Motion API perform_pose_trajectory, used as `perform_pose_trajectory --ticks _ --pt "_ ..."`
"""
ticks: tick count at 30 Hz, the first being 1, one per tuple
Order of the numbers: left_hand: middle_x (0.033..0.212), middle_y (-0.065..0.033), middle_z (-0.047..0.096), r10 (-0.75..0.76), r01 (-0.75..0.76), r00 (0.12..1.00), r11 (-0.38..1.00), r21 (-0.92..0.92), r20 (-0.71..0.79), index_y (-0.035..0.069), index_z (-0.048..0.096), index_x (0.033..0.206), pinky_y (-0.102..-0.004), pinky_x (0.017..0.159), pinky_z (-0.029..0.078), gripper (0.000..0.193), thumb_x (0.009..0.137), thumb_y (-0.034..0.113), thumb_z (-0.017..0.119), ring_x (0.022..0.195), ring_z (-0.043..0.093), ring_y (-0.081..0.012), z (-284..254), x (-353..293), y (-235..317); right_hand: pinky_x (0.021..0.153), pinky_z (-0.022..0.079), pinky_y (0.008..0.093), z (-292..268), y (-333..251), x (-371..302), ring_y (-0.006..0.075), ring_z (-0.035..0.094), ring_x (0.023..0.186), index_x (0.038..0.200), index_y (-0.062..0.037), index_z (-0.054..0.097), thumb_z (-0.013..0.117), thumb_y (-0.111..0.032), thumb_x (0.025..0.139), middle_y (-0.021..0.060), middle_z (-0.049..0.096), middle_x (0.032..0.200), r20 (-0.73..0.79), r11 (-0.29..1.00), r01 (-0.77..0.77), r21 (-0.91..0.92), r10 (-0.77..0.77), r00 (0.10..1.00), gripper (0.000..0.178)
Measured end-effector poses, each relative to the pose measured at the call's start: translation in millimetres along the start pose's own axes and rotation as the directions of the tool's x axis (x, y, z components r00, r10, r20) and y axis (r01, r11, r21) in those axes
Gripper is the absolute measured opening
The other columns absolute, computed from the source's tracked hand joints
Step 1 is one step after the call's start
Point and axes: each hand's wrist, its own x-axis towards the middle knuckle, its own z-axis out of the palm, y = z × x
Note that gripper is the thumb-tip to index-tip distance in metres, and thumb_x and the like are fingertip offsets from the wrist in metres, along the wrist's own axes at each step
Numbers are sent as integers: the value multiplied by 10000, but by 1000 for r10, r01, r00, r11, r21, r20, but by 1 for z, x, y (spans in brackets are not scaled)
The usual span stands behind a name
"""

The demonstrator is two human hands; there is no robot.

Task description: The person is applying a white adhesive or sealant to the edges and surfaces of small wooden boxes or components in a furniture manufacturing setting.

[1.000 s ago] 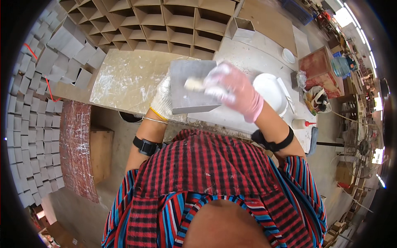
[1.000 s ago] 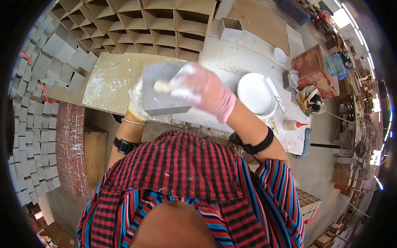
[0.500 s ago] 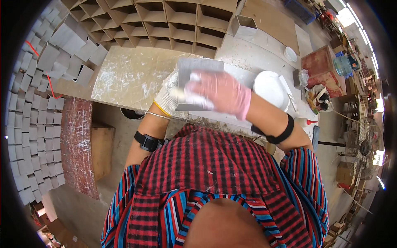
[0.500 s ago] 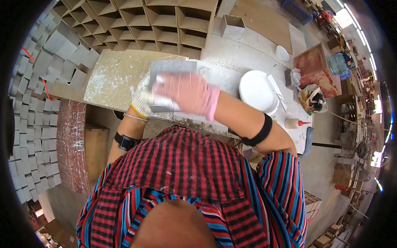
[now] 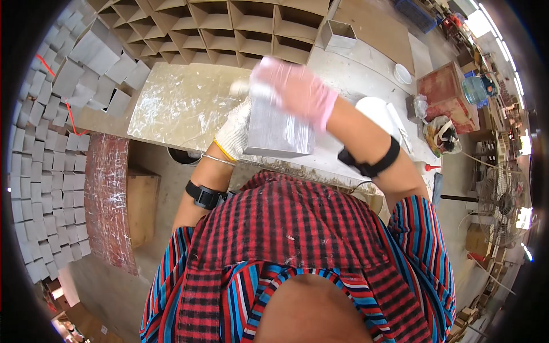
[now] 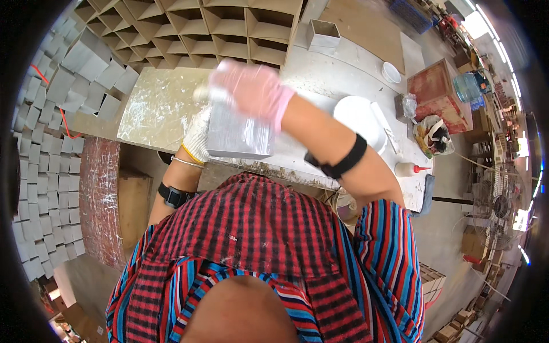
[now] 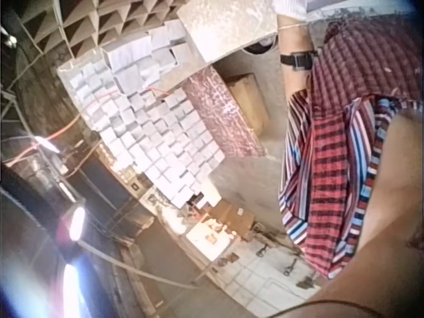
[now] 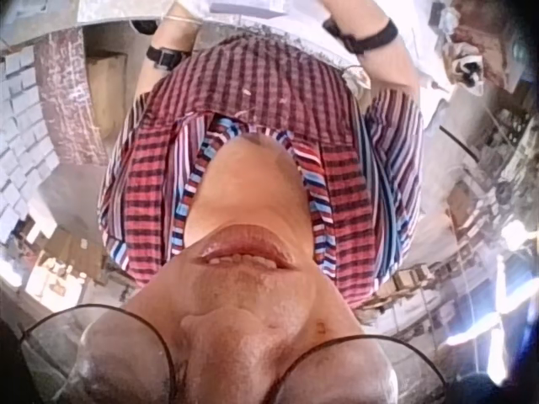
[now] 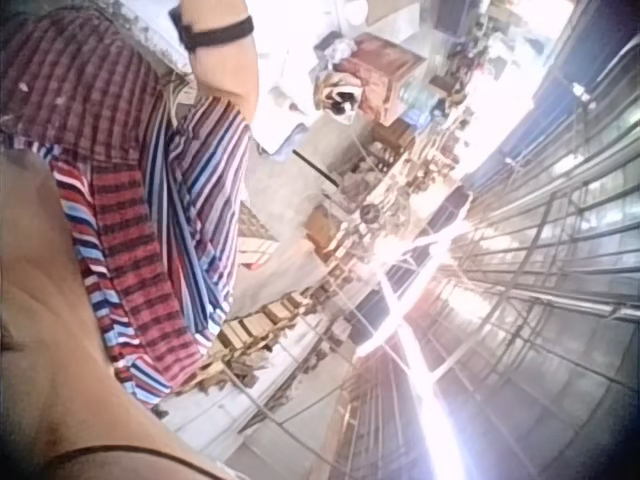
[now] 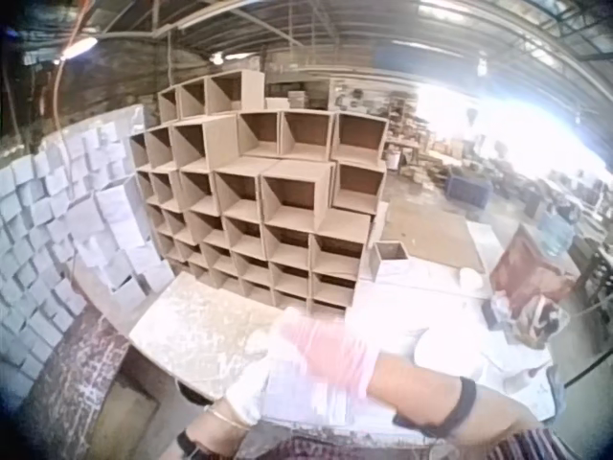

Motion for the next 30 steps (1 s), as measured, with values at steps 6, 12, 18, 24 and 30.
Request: perform_pose_trajectory --ticks 6,12,18,24,30 --pt "1053 -93 557 -2 6 960 1000 13 -278 26 484 1128 -311 776 474 374 878 293 407 912 559 -190 13 -7 7 564 427 267 -28 49 4 128 524 638 930 -60 535 514 -256 828 65 566 823 39 597 -426 680 551 834 222" --pt "1066 -95 551 8 -21 954 999 -42 -298 36 490 1127 -322 794 464 426 875 368 400 938 547 -196 9 -7 10 560 364 191 -17 46 -30 71 481 686 997 -59 527 420 -291 884 16 555 805 109 124 -234 964 620 777 279" --pt "1071 -95 547 -12 -8 957 998 -70 -289 45 495 1122 -334 801 458 435 871 386 399 944 540 -213 12 -6 6 560 369 193 -8 51 -50 73 486 680 1011 -46 519 434 -300 881 18 551 876 190 -261 -13 965 665 722 297" --pt "1111 -93 525 -32 12 937 998 -61 -348 51 478 1144 -343 822 446 452 872 400 383 975 525 -226 -12 0 5 653 421 218 9 56 -81 104 517 781 1038 -21 496 492 -217 859 53 547 945 242 -382 20 924 625 742 266" --pt "1140 -91 506 52 -99 920 990 -100 -389 60 458 1167 -360 855 426 476 871 423 372 1009 505 -240 -21 -11 15 769 397 283 45 57 -126 128 488 866 1127 6 430 551 -229 809 87 522 1000 496 -127 -613 780 723 482 414"
